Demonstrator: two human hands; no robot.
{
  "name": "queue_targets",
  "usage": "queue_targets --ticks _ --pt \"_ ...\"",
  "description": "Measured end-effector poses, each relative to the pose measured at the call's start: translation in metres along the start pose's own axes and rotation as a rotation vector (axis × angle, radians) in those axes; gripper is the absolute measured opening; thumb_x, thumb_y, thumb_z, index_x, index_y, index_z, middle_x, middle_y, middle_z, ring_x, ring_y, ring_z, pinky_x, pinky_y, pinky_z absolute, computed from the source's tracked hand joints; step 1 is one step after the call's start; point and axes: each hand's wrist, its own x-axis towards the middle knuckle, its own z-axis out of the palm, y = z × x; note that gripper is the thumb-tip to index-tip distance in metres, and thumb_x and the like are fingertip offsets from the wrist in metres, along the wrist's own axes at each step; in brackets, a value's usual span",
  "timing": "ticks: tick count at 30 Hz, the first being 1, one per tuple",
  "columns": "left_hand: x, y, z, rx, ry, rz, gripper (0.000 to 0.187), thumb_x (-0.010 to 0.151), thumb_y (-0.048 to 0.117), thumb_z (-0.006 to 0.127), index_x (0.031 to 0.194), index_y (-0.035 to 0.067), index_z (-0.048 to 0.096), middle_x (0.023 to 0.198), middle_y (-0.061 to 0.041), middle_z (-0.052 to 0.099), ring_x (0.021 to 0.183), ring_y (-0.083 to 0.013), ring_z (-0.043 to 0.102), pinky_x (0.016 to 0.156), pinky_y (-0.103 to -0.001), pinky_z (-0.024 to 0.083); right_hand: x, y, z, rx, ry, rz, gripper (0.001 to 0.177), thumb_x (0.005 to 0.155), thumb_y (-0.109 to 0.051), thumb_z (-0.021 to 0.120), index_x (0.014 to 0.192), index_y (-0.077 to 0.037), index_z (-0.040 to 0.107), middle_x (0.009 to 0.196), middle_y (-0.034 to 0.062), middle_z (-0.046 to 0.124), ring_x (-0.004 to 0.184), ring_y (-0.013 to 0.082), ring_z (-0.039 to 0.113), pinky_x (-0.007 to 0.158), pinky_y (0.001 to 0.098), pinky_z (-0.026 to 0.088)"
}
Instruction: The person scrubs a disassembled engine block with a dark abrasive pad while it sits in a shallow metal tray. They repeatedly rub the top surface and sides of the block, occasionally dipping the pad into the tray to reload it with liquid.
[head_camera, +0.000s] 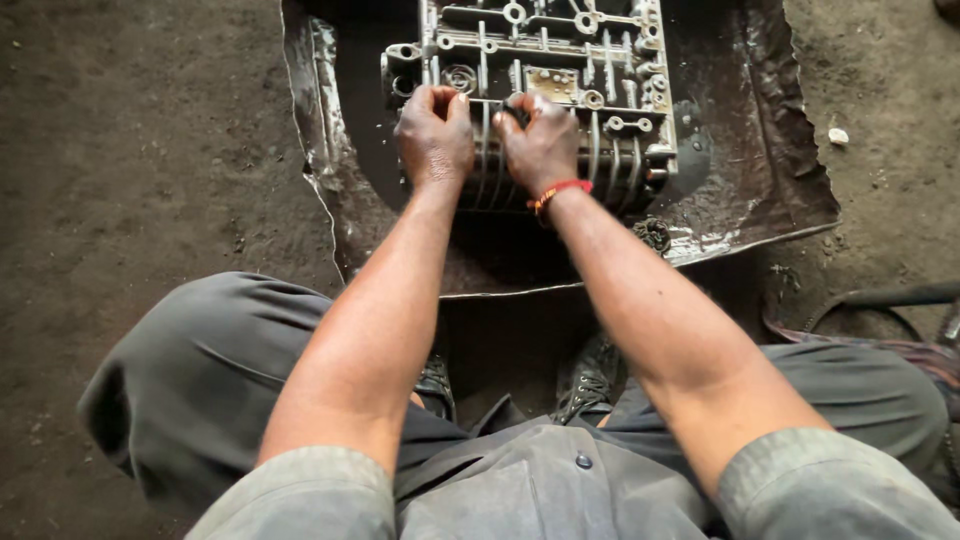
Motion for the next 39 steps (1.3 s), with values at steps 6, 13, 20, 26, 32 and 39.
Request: queue_targets --ticks 6,13,20,26,32,39 --pt "0.002 -0.009 0.001 0.17 0.021 0.109 0.011 0.081 0.025 0.077 0.087 0.015 0.073 0.093 -0.006 0.067 0.093 -0.0298 0.065 0.083 -0.043 0.053 0.017 -0.007 0.024 -0.281 0.011 -0.034 0.017 0.082 -0.024 0.077 0.09 -0.009 0.073 0.089 0.0139 0.075 0.08 0.0313 0.073 0.073 0.0433 0.058" --pt "0.001 -0.011 0.004 0.16 0.021 0.121 0.01 0.081 0.025 0.076 0.086 0.017 0.073 0.097 -0.004 0.064 0.101 -0.0301 0.06 0.089 -0.043 0.05 0.018 -0.003 0.031 -0.465 -0.099 -0.131 0.012 0.093 -0.023 0.068 0.1 -0.013 0.063 0.091 0.0086 0.074 0.077 0.0278 0.074 0.065 0.0427 0.057" --pt "0.001 -0.017 0.005 0.165 0.006 0.095 0.029 0.08 0.014 0.066 0.109 0.017 0.07 0.113 -0.01 0.054 0.107 -0.0281 0.058 0.09 -0.04 0.05 0.004 0.005 0.027 -0.681 -0.053 -0.354 0.027 0.098 -0.026 0.054 0.119 -0.01 0.059 0.071 0.0104 0.071 0.061 0.0316 0.071 0.061 0.0483 0.055" --pt "-0.007 -0.032 0.015 0.326 -0.019 0.154 0.034 0.084 0.019 0.066 0.118 0.022 0.07 0.125 -0.004 0.059 0.123 -0.0309 0.052 0.102 -0.051 0.043 -0.004 0.015 0.029 -0.607 -0.114 -0.29 0.02 0.099 -0.031 0.052 0.111 -0.015 0.059 0.073 0.015 0.07 0.066 0.0375 0.071 0.065 0.0568 0.053" --pt "0.011 -0.045 0.022 0.311 -0.202 0.079 0.036 0.082 0.02 0.061 0.114 0.032 0.072 0.138 -0.008 0.05 0.13 -0.0319 0.048 0.113 -0.052 0.037 0.01 0.01 0.024 -0.608 -0.282 -0.222 0.022 0.101 -0.033 0.05 0.116 -0.019 0.059 0.08 0.0152 0.071 0.077 0.0411 0.072 0.071 0.0569 0.053" --pt "0.02 -0.065 0.032 0.242 -0.235 0.075 0.04 0.082 0.021 0.059 0.12 0.029 0.068 0.15 -0.02 0.039 0.142 -0.0396 0.034 0.115 -0.06 0.027 0.003 0.017 0.028 -0.684 -0.14 -0.369 0.035 0.095 -0.035 0.051 0.124 -0.018 0.06 0.08 0.0188 0.072 0.072 0.0422 0.071 0.071 0.0599 0.051"
